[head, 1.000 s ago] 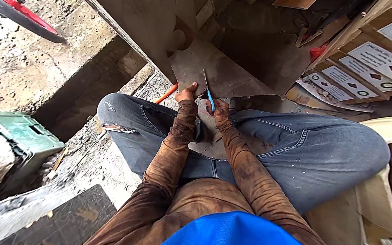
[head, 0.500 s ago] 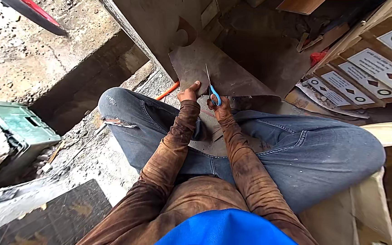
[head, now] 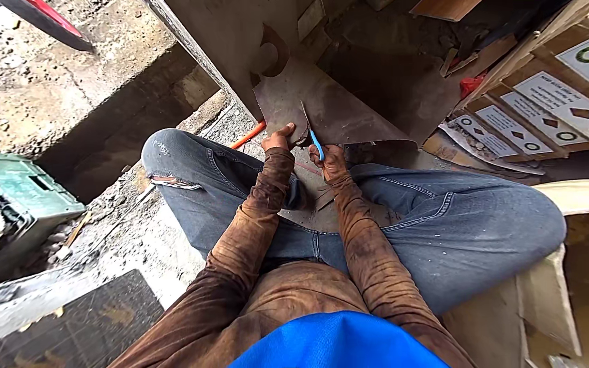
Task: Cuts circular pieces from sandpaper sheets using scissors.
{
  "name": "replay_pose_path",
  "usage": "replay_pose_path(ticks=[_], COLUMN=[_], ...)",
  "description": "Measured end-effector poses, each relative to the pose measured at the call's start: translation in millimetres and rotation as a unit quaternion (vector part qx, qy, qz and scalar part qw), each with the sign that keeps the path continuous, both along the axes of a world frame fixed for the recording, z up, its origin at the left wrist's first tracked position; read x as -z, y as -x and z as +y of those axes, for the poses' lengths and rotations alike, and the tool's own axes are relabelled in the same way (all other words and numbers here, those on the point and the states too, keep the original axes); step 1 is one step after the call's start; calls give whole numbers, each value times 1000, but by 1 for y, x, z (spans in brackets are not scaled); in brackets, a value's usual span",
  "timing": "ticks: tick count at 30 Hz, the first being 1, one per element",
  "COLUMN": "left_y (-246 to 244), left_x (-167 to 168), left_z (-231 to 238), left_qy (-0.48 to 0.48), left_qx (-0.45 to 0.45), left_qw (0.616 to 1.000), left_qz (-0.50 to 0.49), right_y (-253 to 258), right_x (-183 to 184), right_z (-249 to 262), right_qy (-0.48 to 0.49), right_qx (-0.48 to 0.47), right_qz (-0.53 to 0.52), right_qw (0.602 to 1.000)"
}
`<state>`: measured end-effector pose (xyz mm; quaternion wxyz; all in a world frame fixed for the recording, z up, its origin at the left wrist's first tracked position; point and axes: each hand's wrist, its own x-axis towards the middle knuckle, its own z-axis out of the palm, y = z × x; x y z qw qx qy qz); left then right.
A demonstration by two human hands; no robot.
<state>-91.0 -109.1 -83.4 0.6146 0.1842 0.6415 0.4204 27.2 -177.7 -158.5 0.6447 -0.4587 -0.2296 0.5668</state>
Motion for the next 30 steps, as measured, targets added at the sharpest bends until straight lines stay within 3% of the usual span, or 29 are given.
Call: replay_pose_path(ticks=[8,15,19,23,30], left_y=[2,2,-6,-8,4], left_x=[-6,-6,0,6,9], left_z=[-11,-7,16,19,26], left_qy=[-29,-14,15,26,5], left_qx=[6,1,-80,-81,-70], left_qw=[1000,1000,996,996,997], left_qz=[-4,-11,-31,-24,-7], right_y=[-3,-5,-9,-13,6], right_x=[-12,-12,-7,-3,-46], right_z=[8,6,6,4,-14], right_qy=[-15,-19,4,32,219], right_qx=[-14,-17,-12,-19,-217], right_qz=[78,49,47,43,-6], right_qw=[997,998,999,998,951])
